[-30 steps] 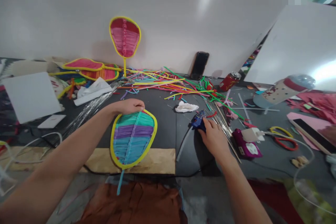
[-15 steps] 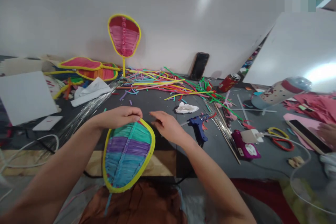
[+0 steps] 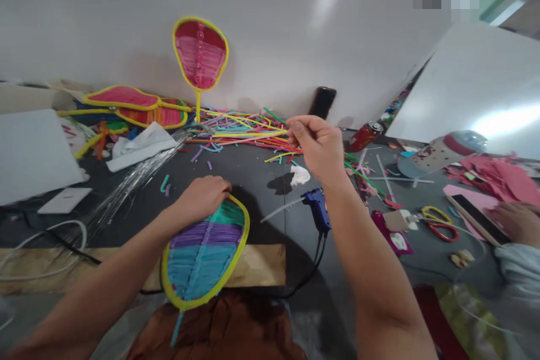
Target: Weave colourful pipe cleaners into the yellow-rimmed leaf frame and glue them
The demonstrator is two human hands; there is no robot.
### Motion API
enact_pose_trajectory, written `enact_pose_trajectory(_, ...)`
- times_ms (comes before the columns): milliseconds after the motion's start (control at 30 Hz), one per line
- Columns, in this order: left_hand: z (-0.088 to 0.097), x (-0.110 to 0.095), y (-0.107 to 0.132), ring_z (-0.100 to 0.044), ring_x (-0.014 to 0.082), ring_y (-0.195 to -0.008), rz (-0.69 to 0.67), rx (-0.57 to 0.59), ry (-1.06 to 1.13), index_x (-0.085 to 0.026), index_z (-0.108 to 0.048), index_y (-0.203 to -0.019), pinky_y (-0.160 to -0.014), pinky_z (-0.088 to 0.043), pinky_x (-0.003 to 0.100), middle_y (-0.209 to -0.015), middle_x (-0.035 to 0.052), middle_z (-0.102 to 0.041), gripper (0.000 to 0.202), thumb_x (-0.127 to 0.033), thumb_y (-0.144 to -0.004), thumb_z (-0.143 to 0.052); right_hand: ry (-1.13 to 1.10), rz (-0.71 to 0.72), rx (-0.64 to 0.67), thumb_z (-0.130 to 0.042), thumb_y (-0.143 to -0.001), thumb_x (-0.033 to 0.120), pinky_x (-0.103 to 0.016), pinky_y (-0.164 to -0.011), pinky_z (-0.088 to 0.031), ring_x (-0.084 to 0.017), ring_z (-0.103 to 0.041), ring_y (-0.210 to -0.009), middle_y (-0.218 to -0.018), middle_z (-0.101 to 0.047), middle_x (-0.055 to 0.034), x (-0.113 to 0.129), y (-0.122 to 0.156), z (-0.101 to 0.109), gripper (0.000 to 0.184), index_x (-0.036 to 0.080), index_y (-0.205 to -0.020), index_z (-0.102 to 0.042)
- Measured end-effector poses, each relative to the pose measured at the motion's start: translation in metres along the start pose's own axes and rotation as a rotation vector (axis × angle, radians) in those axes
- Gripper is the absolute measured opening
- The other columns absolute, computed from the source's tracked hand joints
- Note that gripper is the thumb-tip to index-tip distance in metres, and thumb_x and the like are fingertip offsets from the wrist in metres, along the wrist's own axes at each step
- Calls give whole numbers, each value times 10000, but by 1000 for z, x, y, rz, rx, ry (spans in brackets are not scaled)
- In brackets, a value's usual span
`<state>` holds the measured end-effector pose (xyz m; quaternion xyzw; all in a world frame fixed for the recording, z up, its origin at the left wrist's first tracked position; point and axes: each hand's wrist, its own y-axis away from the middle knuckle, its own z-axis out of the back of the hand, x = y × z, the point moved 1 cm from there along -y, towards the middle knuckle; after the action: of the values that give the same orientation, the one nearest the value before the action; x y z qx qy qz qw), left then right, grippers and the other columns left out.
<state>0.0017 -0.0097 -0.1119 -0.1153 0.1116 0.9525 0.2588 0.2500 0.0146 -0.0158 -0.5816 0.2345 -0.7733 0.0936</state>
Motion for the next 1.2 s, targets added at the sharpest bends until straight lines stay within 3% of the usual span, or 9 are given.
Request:
enact_pose_trajectory(233, -12, -16, 8, -513, 272, -1171, -265, -338, -32, -193, -622, -1096, -995, -373, 462, -1198, 94, -619, 240, -207, -892, -497, 409, -133, 199, -613, -796, 347, -244, -542, -466, -110, -554, -540, -628, -640, -3, -22, 2, 17, 214, 163, -853, -706)
enact_pose_trajectory(367, -15, -19, 10, -491, 286, -1213, -298, -363, -36, -193, -635, -1080, -1026, -339, 518, -1194, 91, -632, 237, -177, -889, -495, 549, -252, 378, -605, -770, 343, -267, -563, -451, -138, -569, -567, -653, -653, -6, -44, 14, 34, 248, 165, -913, -701)
enact_pose_trajectory(500, -17, -21, 11, -482, 289, -1234, -311, -340, -22, -202, -645, -1062, -1049, -313, 537, -1212, 94, -629, 239, -168, -892, -482, 604, -283, 548, -661, -686, 246, -261, -555, -423, -146, -569, -556, -643, -653, 16, -62, 33, 30, 350, 193, -1031, -675)
enact_pose_trajectory(667, -15, -21, 9, -467, 282, -1261, -277, -328, 118, -186, -563, -1210, -1079, -302, 516, -1276, 121, -592, 316, -209, -911, -465, 649, -201, 458, -652, -689, 227, -260, -552, -350, -132, -484, -542, -580, -580, 14, -57, 41, 18, 41, 195, -666, -639)
enact_pose_trajectory(800, -10, -23, 10, -395, 279, -1336, -225, -379, 417, -146, -282, -1433, -1097, -332, 445, -1456, 178, -403, 732, -414, -836, -611, 382, -195, 334, -593, -813, 379, -242, -553, -361, -107, -457, -553, -607, -533, 35, -26, 44, 11, 216, 178, -738, -609)
enact_pose_trajectory(900, -6, -27, 14, -410, 281, -1330, -213, -420, 652, -141, -153, -1468, -1079, -367, 407, -1490, 192, -342, 989, -477, -724, -710, 8, -285, 402, -665, -779, 418, -225, -551, -385, -90, -473, -557, -624, -545, 39, -8, 58, -10, 252, 173, -749, -613)
enact_pose_trajectory(1000, -3, -26, 17, -569, 243, -1164, -126, -446, 763, -159, -293, -1408, -975, -457, 348, -1361, 141, -514, 773, -425, -776, -649, -177, -385, 503, -691, -762, 443, -228, -558, -414, -98, -524, -591, -689, -598, 20, -2, 74, -36, 313, 173, -913, -637)
enact_pose_trajectory(1100, -1, -19, 14, -636, 226, -1040, 3, -466, 776, -172, -503, -1216, -899, -487, 316, -1191, 89, -642, 429, -381, -843, -540, -269, -441, 375, -654, -790, 468, -220, -543, -415, -91, -531, -593, -733, -605, 16, -6, 79, -47, 394, 184, -1056, -596)
enact_pose_trajectory(1200, -1, -13, 9, -663, 232, -957, 59, -438, 891, -154, -549, -1113, -831, -513, 315, -1050, 79, -705, 369, -412, -853, -504, -290, -452, 248, -669, -773, 447, -206, -531, -413, -70, -516, -600, -905, -608, -10, -12, 78, -45, 414, 207, -1095, -568)
